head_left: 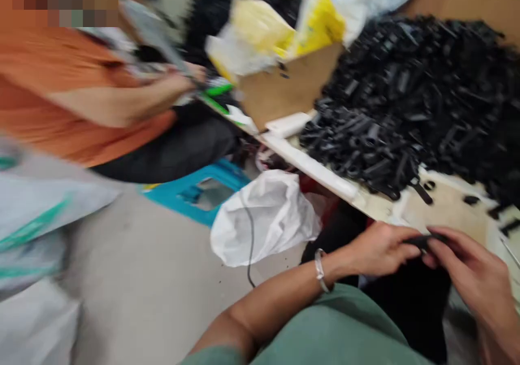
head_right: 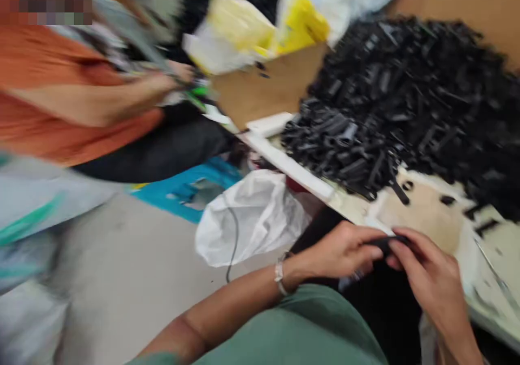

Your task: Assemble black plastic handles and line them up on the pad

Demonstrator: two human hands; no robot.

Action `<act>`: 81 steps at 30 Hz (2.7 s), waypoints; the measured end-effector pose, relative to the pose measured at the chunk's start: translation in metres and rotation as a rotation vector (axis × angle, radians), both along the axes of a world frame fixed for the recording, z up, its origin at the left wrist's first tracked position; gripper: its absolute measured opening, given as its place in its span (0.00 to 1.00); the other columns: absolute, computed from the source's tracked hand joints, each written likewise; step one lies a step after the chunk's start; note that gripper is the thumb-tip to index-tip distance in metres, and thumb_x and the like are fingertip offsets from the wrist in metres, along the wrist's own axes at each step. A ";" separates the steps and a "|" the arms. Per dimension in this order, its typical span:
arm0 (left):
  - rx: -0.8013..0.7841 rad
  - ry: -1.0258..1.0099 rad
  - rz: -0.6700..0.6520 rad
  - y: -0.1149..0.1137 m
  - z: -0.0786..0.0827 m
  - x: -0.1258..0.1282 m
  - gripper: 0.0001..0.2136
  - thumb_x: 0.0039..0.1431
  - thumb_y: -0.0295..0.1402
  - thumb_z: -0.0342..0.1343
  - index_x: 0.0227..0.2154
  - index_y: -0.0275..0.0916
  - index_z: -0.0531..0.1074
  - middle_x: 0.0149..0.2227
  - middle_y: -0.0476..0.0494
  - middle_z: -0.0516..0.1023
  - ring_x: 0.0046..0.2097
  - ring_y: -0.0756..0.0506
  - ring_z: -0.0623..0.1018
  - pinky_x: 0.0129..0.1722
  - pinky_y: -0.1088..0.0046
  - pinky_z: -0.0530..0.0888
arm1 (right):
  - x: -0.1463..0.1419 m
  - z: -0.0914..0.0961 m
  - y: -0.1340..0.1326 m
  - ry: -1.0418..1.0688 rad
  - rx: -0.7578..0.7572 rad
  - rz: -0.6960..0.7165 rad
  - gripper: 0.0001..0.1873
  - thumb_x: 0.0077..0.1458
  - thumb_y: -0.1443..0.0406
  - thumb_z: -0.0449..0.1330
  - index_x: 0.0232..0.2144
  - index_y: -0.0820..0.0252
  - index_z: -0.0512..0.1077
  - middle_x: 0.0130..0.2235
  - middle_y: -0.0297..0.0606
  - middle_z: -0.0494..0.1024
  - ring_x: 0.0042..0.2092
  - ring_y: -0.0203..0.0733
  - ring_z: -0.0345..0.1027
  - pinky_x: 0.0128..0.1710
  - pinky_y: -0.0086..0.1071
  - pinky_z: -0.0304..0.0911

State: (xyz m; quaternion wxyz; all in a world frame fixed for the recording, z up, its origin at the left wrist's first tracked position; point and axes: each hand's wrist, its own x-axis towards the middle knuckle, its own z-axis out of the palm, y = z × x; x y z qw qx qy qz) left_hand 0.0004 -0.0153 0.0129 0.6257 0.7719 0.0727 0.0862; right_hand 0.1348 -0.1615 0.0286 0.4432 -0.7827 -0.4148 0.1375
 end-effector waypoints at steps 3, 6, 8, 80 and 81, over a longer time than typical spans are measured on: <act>-0.050 -0.054 -0.022 0.007 0.003 0.002 0.10 0.65 0.30 0.52 0.42 0.32 0.77 0.35 0.43 0.80 0.36 0.48 0.78 0.41 0.73 0.75 | -0.001 0.003 0.007 0.172 0.056 -0.036 0.10 0.54 0.58 0.66 0.37 0.56 0.80 0.23 0.35 0.80 0.24 0.43 0.77 0.26 0.30 0.77; -0.115 -0.088 -0.051 0.005 0.002 0.007 0.10 0.64 0.28 0.52 0.43 0.32 0.76 0.40 0.42 0.81 0.41 0.47 0.78 0.45 0.71 0.75 | 0.000 0.006 0.007 0.206 0.095 -0.034 0.09 0.53 0.62 0.67 0.38 0.57 0.80 0.24 0.33 0.80 0.24 0.40 0.76 0.27 0.29 0.76; -0.100 -0.085 -0.060 0.000 0.003 0.009 0.09 0.64 0.28 0.52 0.42 0.33 0.76 0.41 0.42 0.81 0.42 0.47 0.78 0.45 0.71 0.75 | -0.001 0.008 0.003 0.211 0.098 -0.029 0.09 0.53 0.63 0.67 0.38 0.58 0.80 0.24 0.32 0.80 0.24 0.39 0.75 0.27 0.29 0.75; 0.230 -0.074 -0.141 0.008 0.001 0.026 0.07 0.64 0.28 0.55 0.38 0.39 0.79 0.35 0.47 0.83 0.37 0.48 0.81 0.39 0.75 0.72 | -0.004 -0.021 -0.017 -0.130 0.147 -0.018 0.06 0.63 0.66 0.62 0.43 0.56 0.74 0.25 0.28 0.80 0.26 0.37 0.77 0.29 0.28 0.73; 0.237 -0.080 -0.127 0.006 0.001 0.024 0.08 0.64 0.28 0.54 0.38 0.39 0.79 0.35 0.47 0.83 0.37 0.48 0.81 0.39 0.75 0.72 | -0.004 -0.020 -0.019 -0.147 0.146 -0.009 0.06 0.63 0.66 0.62 0.44 0.56 0.74 0.26 0.29 0.80 0.27 0.37 0.77 0.29 0.28 0.73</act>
